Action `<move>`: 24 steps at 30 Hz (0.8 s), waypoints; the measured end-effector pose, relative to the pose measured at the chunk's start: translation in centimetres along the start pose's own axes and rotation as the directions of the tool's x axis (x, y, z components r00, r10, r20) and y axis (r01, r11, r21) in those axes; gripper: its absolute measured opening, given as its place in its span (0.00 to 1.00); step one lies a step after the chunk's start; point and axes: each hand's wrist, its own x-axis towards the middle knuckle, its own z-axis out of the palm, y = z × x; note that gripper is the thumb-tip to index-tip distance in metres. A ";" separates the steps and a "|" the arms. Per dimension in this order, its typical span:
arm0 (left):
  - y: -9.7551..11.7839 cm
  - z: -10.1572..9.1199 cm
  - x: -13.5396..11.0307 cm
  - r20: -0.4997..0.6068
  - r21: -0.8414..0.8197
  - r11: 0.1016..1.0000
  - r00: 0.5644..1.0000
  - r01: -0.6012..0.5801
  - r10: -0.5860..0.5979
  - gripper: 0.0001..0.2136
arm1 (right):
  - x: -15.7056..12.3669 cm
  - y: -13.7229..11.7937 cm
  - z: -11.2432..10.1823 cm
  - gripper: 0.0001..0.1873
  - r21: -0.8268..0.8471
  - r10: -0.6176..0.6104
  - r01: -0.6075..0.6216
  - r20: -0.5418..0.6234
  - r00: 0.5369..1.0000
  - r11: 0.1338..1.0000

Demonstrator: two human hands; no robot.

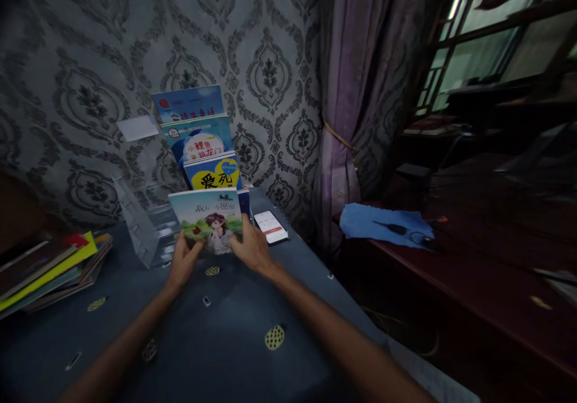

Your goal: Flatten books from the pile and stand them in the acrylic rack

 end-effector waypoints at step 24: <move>0.4 0.0 6.4 0.206 0.517 0.776 0.932 -0.362 0.298 0.12 | 7.8 2.6 -1.3 0.10 0.100 -0.246 0.248 -0.035 0.969 0.963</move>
